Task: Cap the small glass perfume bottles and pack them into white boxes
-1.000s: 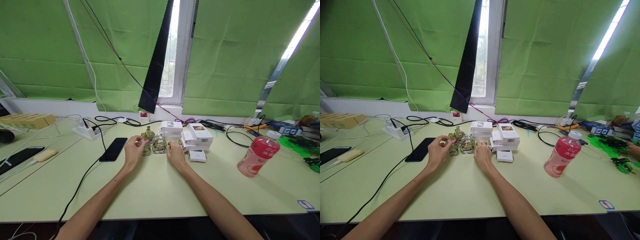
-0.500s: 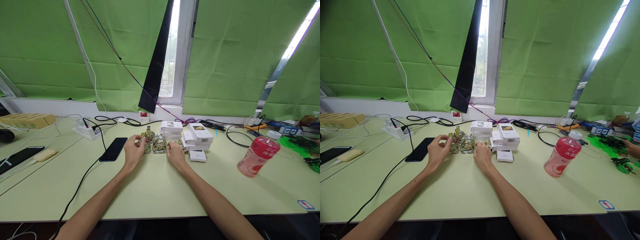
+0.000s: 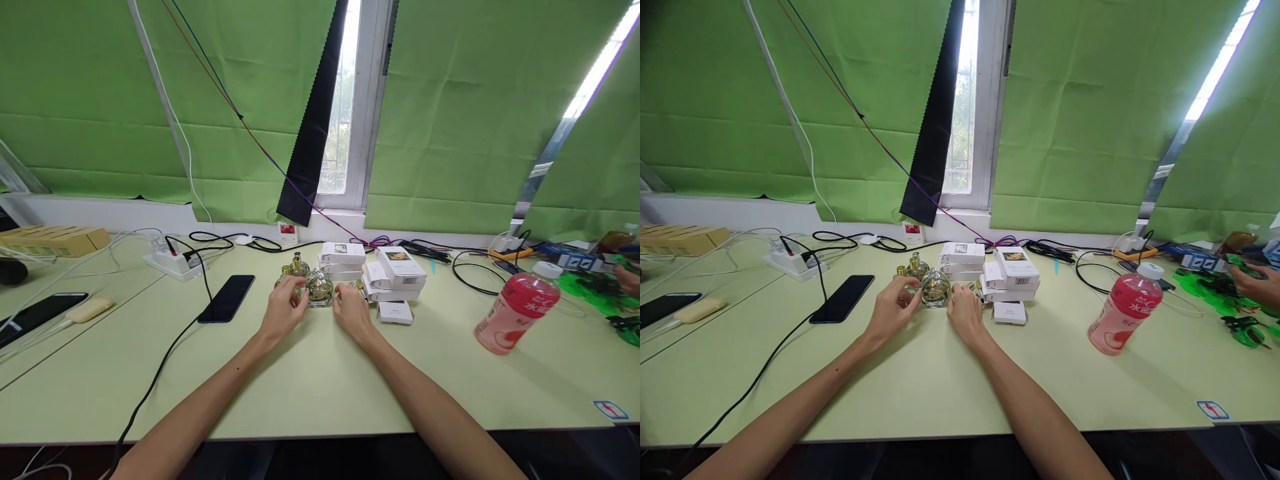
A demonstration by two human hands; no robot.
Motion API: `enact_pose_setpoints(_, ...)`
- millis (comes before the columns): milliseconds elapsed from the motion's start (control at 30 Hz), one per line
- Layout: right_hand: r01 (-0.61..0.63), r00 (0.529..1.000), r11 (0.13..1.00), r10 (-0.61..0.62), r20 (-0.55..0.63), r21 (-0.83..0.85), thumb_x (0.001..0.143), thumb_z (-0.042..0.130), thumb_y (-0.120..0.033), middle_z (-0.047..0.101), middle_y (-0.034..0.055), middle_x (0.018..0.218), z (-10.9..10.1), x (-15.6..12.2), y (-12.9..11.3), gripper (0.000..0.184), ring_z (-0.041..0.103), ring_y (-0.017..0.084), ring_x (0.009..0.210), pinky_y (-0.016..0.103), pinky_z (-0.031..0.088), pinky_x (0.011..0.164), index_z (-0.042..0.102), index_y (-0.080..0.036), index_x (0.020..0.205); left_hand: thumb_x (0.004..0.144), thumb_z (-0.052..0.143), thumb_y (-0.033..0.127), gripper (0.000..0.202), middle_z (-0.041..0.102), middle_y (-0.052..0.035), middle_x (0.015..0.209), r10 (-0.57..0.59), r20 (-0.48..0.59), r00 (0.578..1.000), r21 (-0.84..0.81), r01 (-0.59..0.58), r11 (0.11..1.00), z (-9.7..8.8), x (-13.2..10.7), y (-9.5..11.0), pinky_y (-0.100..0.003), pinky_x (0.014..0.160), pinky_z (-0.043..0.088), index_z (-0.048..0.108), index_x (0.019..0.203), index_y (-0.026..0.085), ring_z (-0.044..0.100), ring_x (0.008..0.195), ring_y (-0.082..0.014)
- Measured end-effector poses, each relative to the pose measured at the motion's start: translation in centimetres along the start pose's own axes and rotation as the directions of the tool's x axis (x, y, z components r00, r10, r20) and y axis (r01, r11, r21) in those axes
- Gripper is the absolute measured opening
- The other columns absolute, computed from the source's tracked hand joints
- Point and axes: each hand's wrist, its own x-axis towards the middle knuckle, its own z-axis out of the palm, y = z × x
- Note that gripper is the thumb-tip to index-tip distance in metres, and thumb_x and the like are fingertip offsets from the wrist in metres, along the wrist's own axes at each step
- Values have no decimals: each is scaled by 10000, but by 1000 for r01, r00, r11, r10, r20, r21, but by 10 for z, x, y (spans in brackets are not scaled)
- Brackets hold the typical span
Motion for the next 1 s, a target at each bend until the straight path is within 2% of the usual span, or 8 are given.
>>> enact_pose_setpoints(167, -6, 1000, 1000, 7, 6, -2, 966, 557, -204, 695, 78, 1084, 0, 0, -1, 157, 655, 202, 1000, 266, 397, 732, 619, -199, 1111, 914, 561, 332, 264, 679, -83, 1158, -9, 141, 990, 8, 8, 1000, 7, -4, -10, -332, 700, 538, 601, 1137, 196, 585, 541, -111)
enact_pose_setpoints(367, -12, 1000, 1000, 12, 12, -4, 973, 556, -205, 697, 79, 1092, 0, 0, -1, 144, 656, 197, 1010, 260, 392, 739, 614, -196, 1104, 918, 575, 322, 325, 655, -87, 1176, -29, 215, 976, 14, 26, 1000, 10, -7, -16, -361, 780, 544, 577, 1220, 200, 607, 567, -129)
enact_pose_setpoints(633, -42, 999, 999, 42, 10, -32, 955, 572, -186, 678, 80, 1148, -2, 0, 2, 184, 663, 197, 1002, 267, 397, 729, 615, -200, 1134, 912, 571, 315, 375, 613, -93, 1211, -45, 275, 960, 10, 45, 999, 9, -7, -11, -359, 756, 532, 543, 1271, 207, 598, 595, -130)
enact_pose_setpoints(1000, -70, 998, 996, 69, -12, -59, 957, 528, -99, 650, 98, 1181, -11, 1, 3, 260, 660, 204, 1009, 275, 403, 716, 599, -197, 1187, 905, 589, 339, 339, 632, -67, 1098, -39, 277, 960, 18, 35, 999, 11, -7, -15, -336, 711, 516, 596, 1214, 200, 598, 618, -147)
